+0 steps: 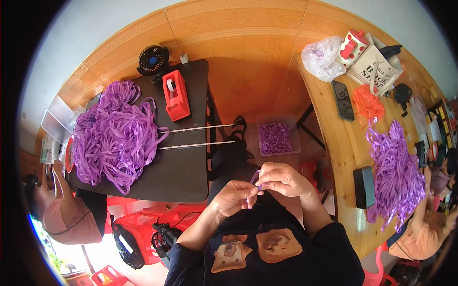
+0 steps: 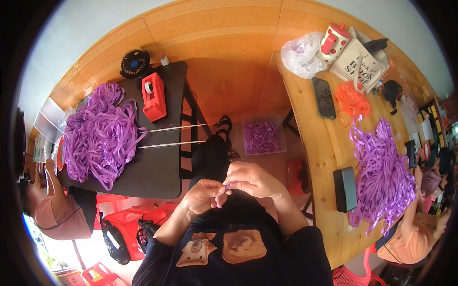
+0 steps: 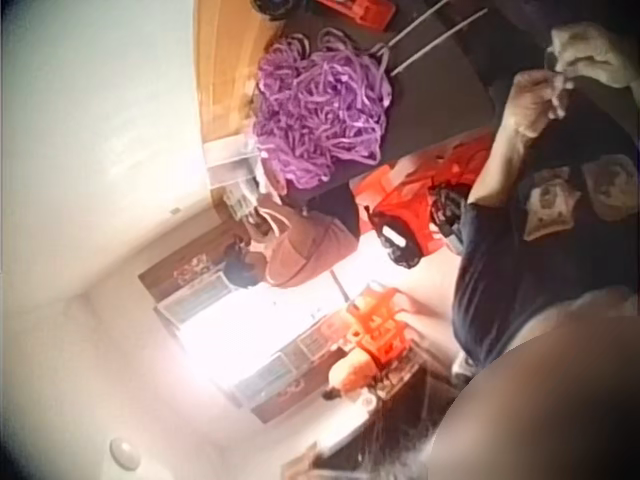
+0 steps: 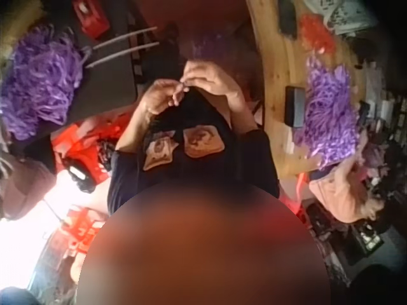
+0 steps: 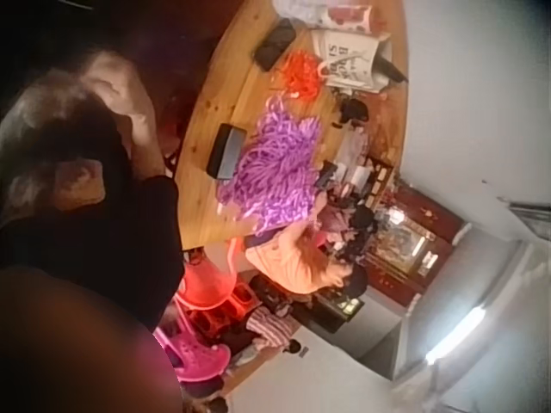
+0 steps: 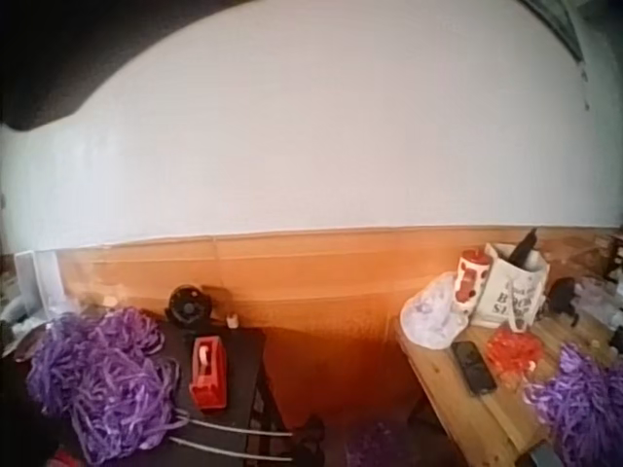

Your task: Using a metal rod jig to tie and form decorative purple ribbon bows.

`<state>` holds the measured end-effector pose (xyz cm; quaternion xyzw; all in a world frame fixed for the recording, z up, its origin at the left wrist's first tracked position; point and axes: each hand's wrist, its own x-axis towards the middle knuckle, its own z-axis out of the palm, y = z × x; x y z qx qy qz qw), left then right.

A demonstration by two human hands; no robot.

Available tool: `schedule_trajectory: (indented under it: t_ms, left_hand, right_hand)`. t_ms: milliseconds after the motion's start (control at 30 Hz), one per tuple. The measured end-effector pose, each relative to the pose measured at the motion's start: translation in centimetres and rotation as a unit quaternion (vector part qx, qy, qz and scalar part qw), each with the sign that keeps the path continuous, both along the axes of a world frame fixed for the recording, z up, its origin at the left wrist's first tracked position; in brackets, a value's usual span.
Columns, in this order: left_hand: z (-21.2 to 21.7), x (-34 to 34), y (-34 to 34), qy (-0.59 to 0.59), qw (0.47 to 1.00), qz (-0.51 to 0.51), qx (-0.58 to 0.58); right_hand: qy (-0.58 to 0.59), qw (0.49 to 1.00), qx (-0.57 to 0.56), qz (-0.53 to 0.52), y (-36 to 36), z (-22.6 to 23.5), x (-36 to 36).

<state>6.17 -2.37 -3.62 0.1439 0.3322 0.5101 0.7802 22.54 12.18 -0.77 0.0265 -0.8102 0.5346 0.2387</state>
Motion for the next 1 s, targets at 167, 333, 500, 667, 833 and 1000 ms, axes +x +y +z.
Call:
schedule_trajectory:
  t_ms: [167, 333, 500, 667, 833, 1000]
  left_hand:
    - [0.1, -0.2, -0.5, -0.016, 1.0, 0.0, 0.003]
    - [0.6, 0.1, -1.0, 0.005, 0.999, 0.03, 0.021]
    - [2.1, 1.0, -1.8, 0.265, 0.95, 0.119, 0.116]
    - [2.3, 1.9, -1.5, 0.693, 0.588, 0.204, 0.364]
    - [1.6, 1.9, -0.9, 0.74, 0.559, 0.196, 0.319]
    - [0.4, 0.4, -1.7, 0.334, 0.937, 0.086, 0.048]
  right_hand:
    - [0.004, 1.0, -0.013, 0.016, -0.6, 0.1, -0.3]
    - [0.013, 0.999, -0.044, 0.01, -1.7, -0.4, -0.9]
    - [0.021, 0.999, -0.023, -0.042, -2.7, -0.2, -0.9]
    - [-0.022, 0.994, 0.018, -0.102, -3.4, 0.3, -0.9]
    - [-0.089, 0.982, -0.085, -0.14, -3.5, -0.5, -1.0]
    - [-0.103, 0.986, 0.037, -0.124, -1.3, -0.4, 0.1]
